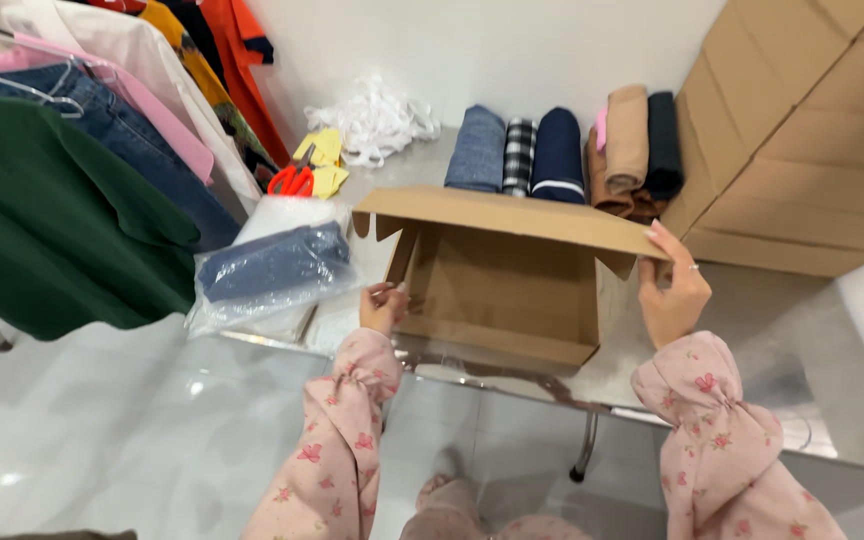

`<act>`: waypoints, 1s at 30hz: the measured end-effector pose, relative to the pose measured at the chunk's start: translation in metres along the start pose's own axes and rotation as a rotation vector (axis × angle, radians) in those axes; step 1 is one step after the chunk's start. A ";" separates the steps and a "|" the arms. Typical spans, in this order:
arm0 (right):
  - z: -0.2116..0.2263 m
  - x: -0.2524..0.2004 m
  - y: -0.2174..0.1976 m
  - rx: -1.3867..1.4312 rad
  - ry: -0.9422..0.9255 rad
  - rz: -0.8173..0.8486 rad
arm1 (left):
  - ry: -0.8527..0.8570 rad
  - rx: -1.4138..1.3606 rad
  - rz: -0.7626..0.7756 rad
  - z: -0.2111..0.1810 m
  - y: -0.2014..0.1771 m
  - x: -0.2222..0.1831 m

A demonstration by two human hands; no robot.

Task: Packing a garment into a cardboard box and tying a decorative ribbon around it

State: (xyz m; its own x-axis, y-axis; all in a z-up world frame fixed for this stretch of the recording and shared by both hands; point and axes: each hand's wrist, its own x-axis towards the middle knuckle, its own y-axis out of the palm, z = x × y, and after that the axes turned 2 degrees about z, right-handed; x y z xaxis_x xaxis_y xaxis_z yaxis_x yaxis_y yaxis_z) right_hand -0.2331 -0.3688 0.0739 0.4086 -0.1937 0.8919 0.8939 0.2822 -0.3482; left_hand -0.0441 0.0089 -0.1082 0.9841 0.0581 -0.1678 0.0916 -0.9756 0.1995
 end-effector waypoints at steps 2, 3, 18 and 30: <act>-0.004 0.018 0.014 0.033 0.038 -0.035 | -0.004 -0.030 0.032 -0.025 0.007 0.026; -0.006 0.027 0.021 0.068 0.084 -0.057 | -0.020 -0.053 0.059 -0.037 0.011 0.040; -0.057 0.115 0.088 0.223 0.508 0.118 | 0.229 -0.264 0.093 -0.131 0.125 0.226; -0.201 0.097 0.190 0.084 0.773 0.152 | 0.152 -0.179 0.198 -0.107 0.177 0.325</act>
State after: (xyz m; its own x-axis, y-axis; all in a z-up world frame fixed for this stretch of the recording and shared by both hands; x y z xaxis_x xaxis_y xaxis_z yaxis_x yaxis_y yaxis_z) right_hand 0.0133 -0.5232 0.0359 0.5648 -0.7364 0.3724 0.8137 0.4219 -0.3999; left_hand 0.3080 -0.1225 -0.0236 0.9958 -0.0851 0.0346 -0.0918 -0.9190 0.3834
